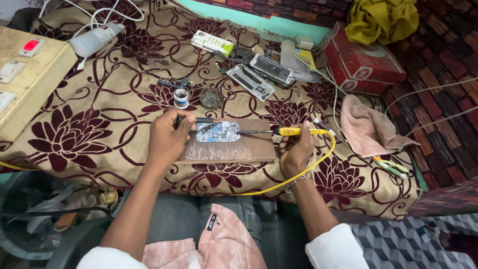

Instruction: The person uses a soldering iron and solder wire to apply solder to a small circuit board placed on a wooden block. The person holds the board steady with one hand while applying heat and solder with the other, working on specific points on the board.

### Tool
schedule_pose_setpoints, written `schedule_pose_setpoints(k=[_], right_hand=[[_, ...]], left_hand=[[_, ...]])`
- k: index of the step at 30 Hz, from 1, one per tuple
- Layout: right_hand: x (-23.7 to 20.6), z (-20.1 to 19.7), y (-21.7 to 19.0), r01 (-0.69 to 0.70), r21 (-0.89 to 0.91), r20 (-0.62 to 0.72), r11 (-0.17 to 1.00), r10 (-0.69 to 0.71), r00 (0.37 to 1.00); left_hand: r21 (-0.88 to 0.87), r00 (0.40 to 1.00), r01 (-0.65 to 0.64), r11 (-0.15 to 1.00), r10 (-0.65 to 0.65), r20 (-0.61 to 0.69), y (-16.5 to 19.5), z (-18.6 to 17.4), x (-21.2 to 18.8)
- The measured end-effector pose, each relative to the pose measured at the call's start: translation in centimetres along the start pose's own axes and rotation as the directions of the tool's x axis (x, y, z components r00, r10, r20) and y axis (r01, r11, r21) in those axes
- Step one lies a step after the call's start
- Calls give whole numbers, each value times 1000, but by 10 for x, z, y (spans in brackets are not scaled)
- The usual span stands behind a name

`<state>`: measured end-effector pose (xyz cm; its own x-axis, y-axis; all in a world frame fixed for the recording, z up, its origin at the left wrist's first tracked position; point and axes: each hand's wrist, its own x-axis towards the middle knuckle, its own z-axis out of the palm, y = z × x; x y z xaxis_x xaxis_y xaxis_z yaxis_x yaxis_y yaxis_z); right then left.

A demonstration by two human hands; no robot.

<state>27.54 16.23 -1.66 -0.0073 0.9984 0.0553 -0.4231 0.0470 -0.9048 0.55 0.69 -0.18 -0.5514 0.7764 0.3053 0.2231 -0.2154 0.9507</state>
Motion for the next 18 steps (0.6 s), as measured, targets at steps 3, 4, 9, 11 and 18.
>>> schedule_pose_setpoints(k=[3,4,9,11,18], right_hand=[[-2,0,-2,-3,-12,11,1000,3,1000],[-2,0,-2,-8,-11,4,1000,8,1000],[-2,0,-2,-9,-24,7,1000,9,1000],[0,0,-2,-19,-4,50,1000,19,999],[-1,0,-3,-10,-17,278,1000,14,960]], left_hand=[[91,998,58,994,-56,-17,2,-1,-1],[84,999,49,995,-48,-17,2,-1,-1],[63,1000,12,998,-11,-16,3,0,1],[75,1000,26,997,-25,-15,3,-1,0],[67,1000,-8,998,8,-7,4,-1,0]])
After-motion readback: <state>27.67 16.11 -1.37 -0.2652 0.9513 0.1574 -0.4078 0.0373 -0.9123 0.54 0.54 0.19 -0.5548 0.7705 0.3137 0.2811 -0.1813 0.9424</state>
